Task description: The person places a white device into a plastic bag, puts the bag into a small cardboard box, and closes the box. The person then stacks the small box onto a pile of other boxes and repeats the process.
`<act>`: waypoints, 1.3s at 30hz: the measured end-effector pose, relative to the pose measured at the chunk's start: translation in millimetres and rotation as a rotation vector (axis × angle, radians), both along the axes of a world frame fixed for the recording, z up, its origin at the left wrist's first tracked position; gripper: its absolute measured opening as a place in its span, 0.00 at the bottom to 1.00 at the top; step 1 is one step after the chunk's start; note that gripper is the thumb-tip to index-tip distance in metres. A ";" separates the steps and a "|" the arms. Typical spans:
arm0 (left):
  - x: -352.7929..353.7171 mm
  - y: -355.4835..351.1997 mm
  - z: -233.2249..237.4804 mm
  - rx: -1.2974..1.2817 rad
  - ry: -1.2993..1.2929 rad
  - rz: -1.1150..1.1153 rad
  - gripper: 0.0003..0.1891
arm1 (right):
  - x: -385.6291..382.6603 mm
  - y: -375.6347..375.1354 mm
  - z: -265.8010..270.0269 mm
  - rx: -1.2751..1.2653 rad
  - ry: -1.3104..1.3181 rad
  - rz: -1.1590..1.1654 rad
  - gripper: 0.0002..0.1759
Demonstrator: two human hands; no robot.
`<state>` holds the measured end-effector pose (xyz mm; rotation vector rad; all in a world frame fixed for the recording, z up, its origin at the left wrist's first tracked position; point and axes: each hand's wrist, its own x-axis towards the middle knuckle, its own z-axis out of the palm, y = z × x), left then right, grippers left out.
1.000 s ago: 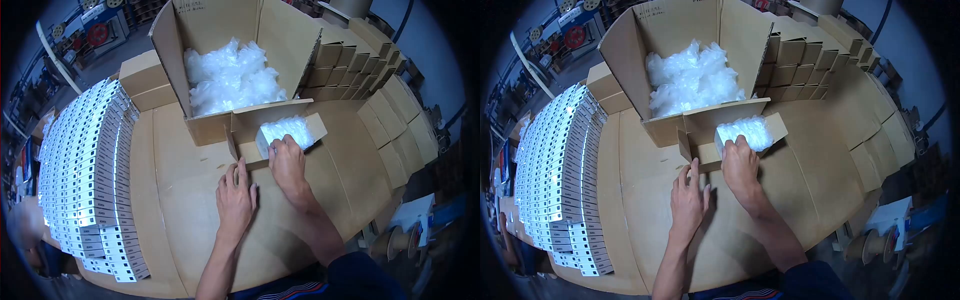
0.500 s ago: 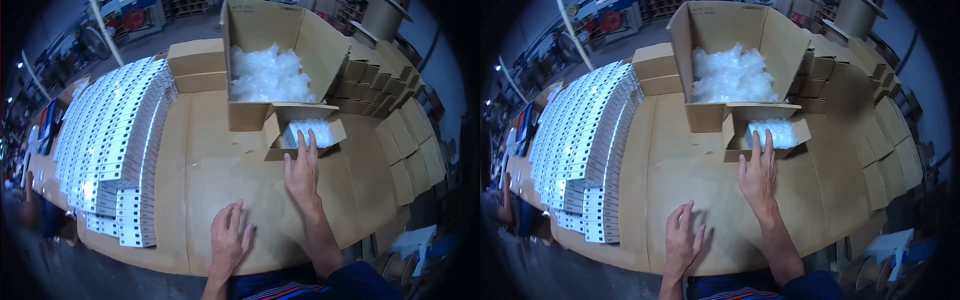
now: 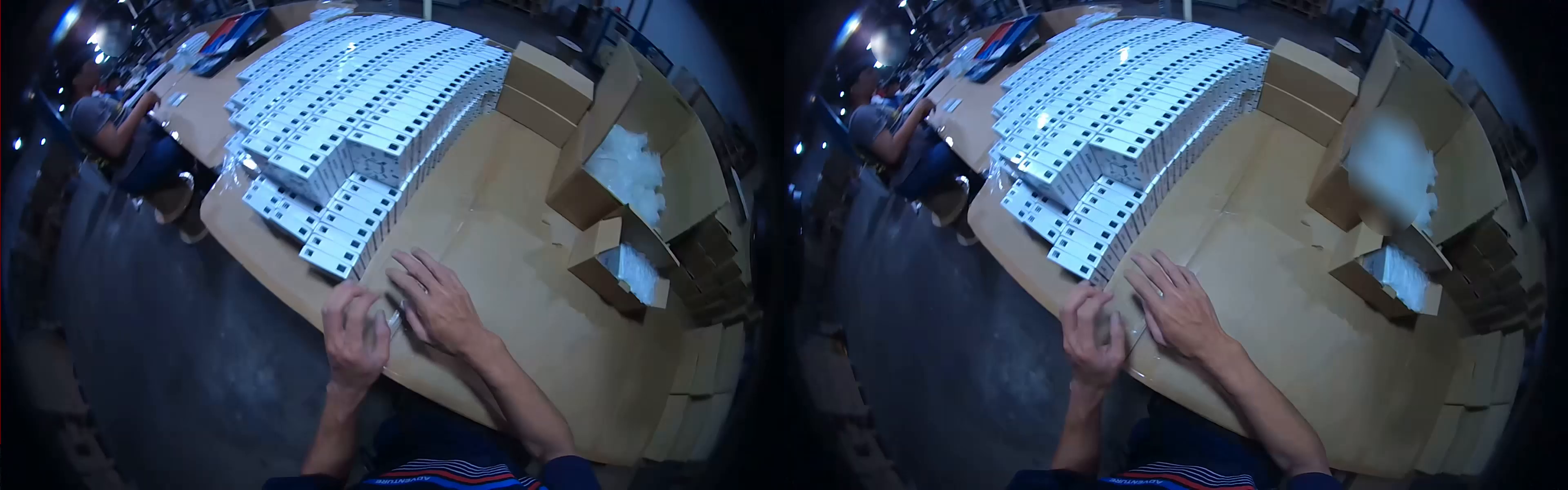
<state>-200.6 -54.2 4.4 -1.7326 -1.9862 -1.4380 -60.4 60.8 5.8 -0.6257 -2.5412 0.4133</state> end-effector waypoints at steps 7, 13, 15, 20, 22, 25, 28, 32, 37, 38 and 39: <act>-54.8 -3.9 -13.4 -0.173 0.152 0.156 0.35 | -56.3 20.9 -5.9 0.079 -0.073 0.094 0.33; -66.9 -7.0 -27.3 -0.122 0.170 0.178 0.29 | -59.7 16.6 -5.3 0.040 -0.102 0.050 0.34; -68.2 -8.8 -28.7 -0.095 0.181 0.230 0.25 | -59.9 13.4 -2.8 0.004 -0.117 0.041 0.35; -71.4 -23.8 -22.9 -0.103 0.164 0.240 0.24 | -61.3 9.3 -0.7 0.004 -0.107 0.033 0.38; -67.0 -32.7 -13.6 -0.120 0.148 0.245 0.23 | -60.2 9.0 1.2 -0.002 -0.100 0.023 0.36; -55.9 -49.3 -5.5 -0.112 0.107 0.228 0.22 | -60.0 5.2 5.0 -0.024 -0.091 0.001 0.33; -41.2 -59.7 -5.3 -0.085 0.047 0.181 0.22 | -41.7 6.6 23.2 -0.111 -0.016 -0.004 0.42; -13.6 -64.0 3.7 -0.040 0.054 0.115 0.23 | 13.6 -6.0 32.0 -0.418 0.190 0.029 0.45; 29.9 -40.9 -4.5 0.024 0.042 -0.116 0.25 | 105.7 -35.0 47.8 -1.326 0.263 0.015 0.39; 41.0 -34.1 -5.4 0.038 0.044 -0.177 0.25 | 122.4 -40.1 34.2 -1.379 0.363 0.058 0.38; 51.9 -26.6 -4.4 0.046 0.047 -0.233 0.25 | 137.1 -43.5 23.8 -1.432 0.463 0.108 0.38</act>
